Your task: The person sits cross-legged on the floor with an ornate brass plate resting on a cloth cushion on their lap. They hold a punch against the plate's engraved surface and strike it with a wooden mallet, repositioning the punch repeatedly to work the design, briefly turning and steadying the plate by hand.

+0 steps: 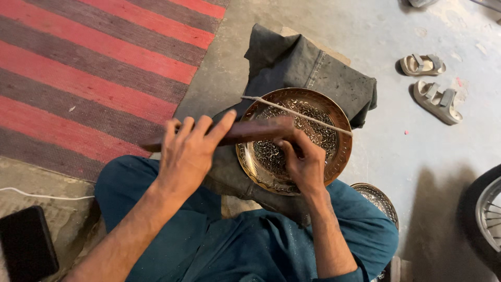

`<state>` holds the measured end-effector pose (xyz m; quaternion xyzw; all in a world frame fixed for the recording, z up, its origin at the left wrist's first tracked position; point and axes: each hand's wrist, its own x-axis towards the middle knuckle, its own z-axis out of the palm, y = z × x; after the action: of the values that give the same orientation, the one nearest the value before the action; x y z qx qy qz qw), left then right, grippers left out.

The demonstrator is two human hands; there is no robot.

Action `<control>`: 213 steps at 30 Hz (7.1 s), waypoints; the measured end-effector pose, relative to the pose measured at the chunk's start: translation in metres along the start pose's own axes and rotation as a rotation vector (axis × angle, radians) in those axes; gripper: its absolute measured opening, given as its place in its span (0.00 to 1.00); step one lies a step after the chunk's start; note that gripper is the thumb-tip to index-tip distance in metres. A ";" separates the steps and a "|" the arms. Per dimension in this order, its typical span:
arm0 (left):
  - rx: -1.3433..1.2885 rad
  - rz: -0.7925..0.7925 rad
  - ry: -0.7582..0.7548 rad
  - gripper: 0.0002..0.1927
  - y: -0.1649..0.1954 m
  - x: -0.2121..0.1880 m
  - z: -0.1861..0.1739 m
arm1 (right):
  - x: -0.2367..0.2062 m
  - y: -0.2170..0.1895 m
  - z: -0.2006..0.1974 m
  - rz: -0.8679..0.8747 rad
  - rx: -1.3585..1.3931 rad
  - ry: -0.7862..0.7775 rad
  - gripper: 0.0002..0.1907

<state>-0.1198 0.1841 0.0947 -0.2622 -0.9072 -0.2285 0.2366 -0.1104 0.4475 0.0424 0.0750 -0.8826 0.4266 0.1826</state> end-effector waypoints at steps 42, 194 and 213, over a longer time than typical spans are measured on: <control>-0.094 -0.130 0.062 0.39 0.002 -0.017 0.012 | 0.000 -0.004 -0.006 -0.136 0.064 0.000 0.15; -0.557 -0.549 -0.193 0.15 0.046 0.005 0.053 | -0.007 0.068 -0.105 0.009 0.280 0.296 0.07; -0.530 -0.062 0.251 0.07 -0.002 0.115 0.093 | 0.020 0.071 -0.068 0.362 0.471 0.519 0.15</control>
<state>-0.2360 0.2749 0.0847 -0.2567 -0.7873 -0.4951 0.2631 -0.1320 0.5454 0.0377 -0.1525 -0.6838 0.6477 0.2993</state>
